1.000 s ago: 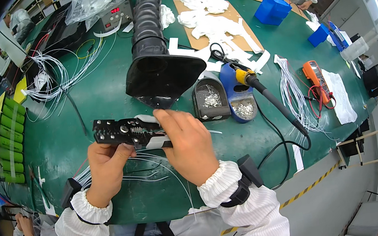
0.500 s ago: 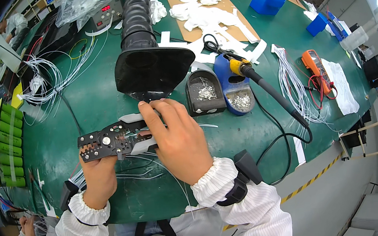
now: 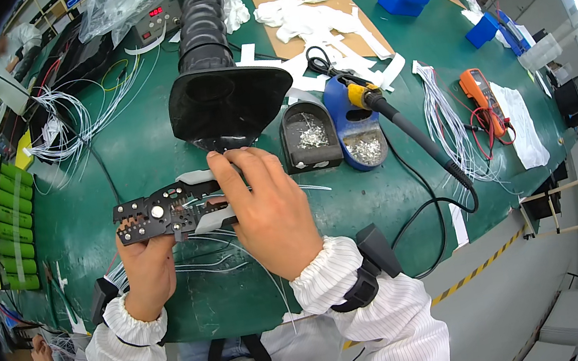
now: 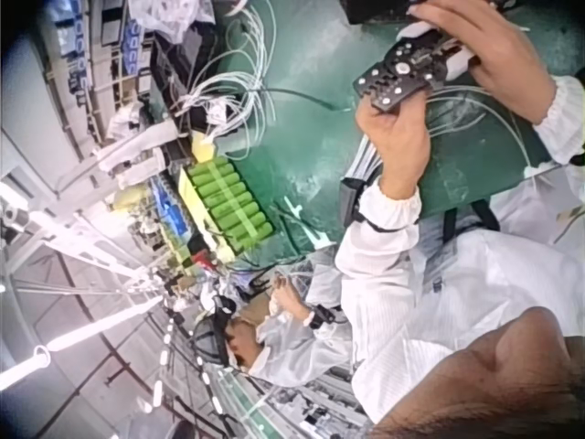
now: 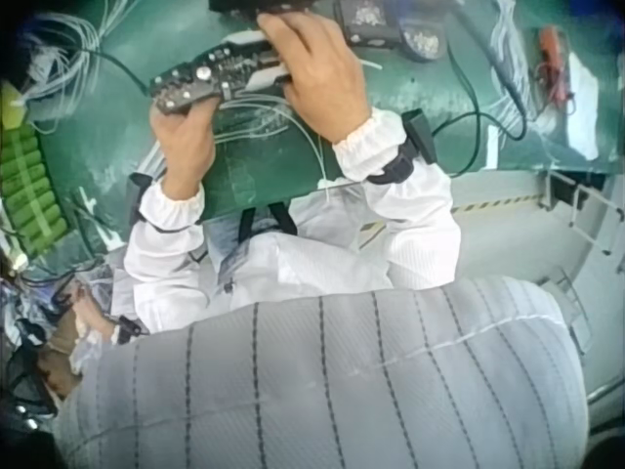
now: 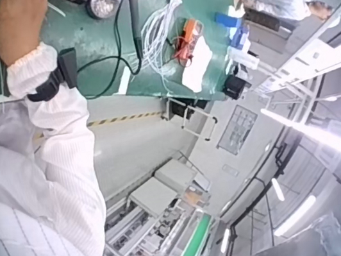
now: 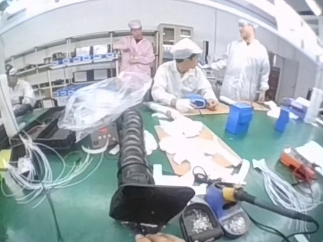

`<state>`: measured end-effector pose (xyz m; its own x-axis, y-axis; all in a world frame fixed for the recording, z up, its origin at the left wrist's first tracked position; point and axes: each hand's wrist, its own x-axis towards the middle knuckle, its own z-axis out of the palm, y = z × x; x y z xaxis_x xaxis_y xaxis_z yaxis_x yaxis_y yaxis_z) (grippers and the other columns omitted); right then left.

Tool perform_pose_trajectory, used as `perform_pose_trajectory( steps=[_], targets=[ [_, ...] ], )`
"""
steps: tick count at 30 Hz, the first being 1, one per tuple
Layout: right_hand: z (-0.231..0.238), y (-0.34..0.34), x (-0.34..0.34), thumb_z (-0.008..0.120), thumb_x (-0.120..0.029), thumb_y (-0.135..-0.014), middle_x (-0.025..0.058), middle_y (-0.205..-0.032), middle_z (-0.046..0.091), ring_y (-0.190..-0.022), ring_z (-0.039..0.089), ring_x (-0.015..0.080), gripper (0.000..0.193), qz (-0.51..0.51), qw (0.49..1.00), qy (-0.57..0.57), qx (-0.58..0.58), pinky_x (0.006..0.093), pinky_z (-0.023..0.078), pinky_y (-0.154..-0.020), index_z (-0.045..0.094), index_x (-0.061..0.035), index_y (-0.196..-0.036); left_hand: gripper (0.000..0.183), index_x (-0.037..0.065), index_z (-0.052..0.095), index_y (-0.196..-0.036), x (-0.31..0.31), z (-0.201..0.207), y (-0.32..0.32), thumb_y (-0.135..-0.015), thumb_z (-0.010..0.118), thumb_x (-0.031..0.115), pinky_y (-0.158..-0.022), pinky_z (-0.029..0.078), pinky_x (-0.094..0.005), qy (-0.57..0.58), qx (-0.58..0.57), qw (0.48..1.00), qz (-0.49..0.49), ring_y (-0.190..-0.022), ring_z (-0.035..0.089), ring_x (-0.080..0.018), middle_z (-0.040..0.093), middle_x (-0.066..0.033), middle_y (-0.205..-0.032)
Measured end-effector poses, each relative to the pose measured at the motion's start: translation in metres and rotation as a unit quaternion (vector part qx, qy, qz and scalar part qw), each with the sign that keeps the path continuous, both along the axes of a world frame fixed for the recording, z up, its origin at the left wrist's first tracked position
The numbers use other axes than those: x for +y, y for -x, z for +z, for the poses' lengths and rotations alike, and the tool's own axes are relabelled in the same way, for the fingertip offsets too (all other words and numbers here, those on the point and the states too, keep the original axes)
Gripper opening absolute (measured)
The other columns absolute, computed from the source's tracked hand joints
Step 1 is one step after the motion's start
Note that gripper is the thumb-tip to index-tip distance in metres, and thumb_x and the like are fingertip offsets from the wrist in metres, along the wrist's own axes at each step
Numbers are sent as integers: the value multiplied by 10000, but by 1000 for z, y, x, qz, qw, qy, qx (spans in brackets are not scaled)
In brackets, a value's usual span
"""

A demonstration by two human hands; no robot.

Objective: The recorder uses a hand crimping tool to attach connectors to the ends of multiple white wires at an industrial electronics assembly workbench.

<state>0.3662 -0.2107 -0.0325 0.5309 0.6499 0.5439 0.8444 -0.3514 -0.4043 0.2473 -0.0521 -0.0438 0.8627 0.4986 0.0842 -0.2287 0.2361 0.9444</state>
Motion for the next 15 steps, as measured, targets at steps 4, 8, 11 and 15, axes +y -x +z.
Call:
perform_pose_trajectory(
  steps=[4,8,11,15],
  targets=[
    [0,-1,-1,740,90,-589,168,-1228,572,-1176,563,376,794,-3,1000,2,-2,446,523,-932,530,-13,-1348,217,-54,654,-1072,4,-3,0,-858,657,-84,-831,546,-308,-5,6,1000,-19,-904,690,-173,718,-106,-1018],
    [0,-1,-1,739,87,-588,181,-1260,567,-1199,557,384,813,-3,1000,5,-7,448,520,-954,516,-7,-1364,220,-51,651,-1081,4,-4,0,-863,652,-82,-861,534,-306,-37,3,999,-24,-947,683,-171,712,-104,-1063],
    [-2,-1,-1,742,83,-586,187,-1281,565,-1211,556,389,826,0,1000,7,-11,449,519,-964,509,-3,-1373,229,-49,651,-1091,10,-19,5,-865,643,-88,-874,524,-305,-39,-15,999,-13,-974,675,-164,706,-104,-1086],
    [0,0,-1,743,79,-591,195,-1299,563,-1224,553,392,828,0,1000,12,1,447,518,-973,505,-3,-1380,250,-43,645,-1111,7,-15,4,-866,639,-92,-871,521,-305,-9,-24,1000,-17,-971,671,-158,704,-100,-1087]
  ],
)
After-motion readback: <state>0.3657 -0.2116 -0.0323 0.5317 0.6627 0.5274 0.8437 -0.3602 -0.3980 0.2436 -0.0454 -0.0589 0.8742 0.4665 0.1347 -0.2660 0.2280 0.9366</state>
